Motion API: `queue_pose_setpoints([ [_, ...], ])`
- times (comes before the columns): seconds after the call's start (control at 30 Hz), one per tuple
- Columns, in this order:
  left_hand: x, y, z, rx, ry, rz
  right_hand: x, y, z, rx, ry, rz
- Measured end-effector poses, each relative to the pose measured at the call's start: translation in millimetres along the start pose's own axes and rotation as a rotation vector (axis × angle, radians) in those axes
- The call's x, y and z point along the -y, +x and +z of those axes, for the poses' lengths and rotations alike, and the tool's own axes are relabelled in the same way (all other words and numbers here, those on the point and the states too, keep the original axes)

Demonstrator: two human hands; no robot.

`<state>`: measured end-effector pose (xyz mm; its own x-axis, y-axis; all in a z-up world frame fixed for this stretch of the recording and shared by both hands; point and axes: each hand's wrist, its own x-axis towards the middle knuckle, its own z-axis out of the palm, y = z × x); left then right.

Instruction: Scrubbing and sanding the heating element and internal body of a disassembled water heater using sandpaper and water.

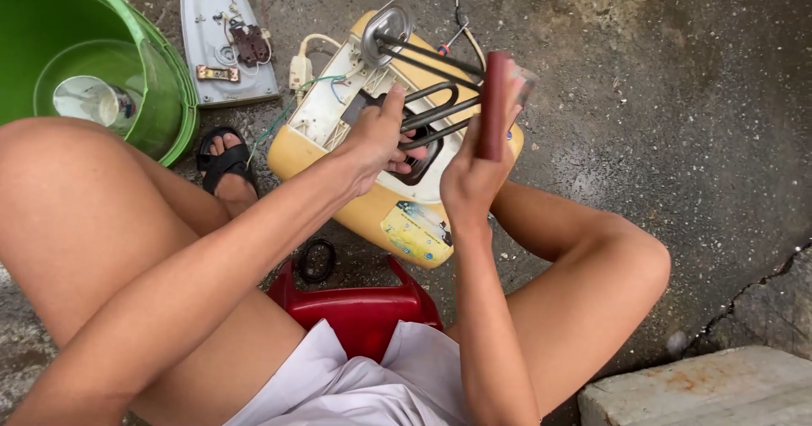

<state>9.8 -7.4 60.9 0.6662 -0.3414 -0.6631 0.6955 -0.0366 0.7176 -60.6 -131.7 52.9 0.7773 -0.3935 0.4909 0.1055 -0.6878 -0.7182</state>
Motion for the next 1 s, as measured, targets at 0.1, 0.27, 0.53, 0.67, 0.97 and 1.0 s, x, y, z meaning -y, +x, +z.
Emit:
queue_pose_setpoints([
  [0.1, -1.4, 1.0, -6.9, -0.018, -0.003, -0.051, -8.7, -32.7, 18.2, -0.026, 0.036, 0.095],
  [0.27, -1.6, 2.6, -2.9, -0.008, -0.039, -0.015, 14.3, -32.6, 20.4, 0.228, 0.198, -0.043],
  [0.53, -0.4, 10.4, -5.6, 0.02, -0.046, -0.005, 23.1, -30.2, 11.1, 0.239, -0.02, -0.098],
  [0.67, -1.2, 2.9, 5.3, 0.054, -0.091, -0.046, 3.4, 1.7, -10.9, 0.161, 0.185, -0.081],
  [0.97, 3.6, 17.4, 2.1, 0.155, -0.195, -0.093, -4.3, 12.7, -23.0, 0.33, -0.107, -0.329],
  [1.0, 3.0, 20.9, 6.1, 0.19, -0.208, -0.095, -3.3, 24.4, -29.4, 0.276, -0.125, -0.298],
])
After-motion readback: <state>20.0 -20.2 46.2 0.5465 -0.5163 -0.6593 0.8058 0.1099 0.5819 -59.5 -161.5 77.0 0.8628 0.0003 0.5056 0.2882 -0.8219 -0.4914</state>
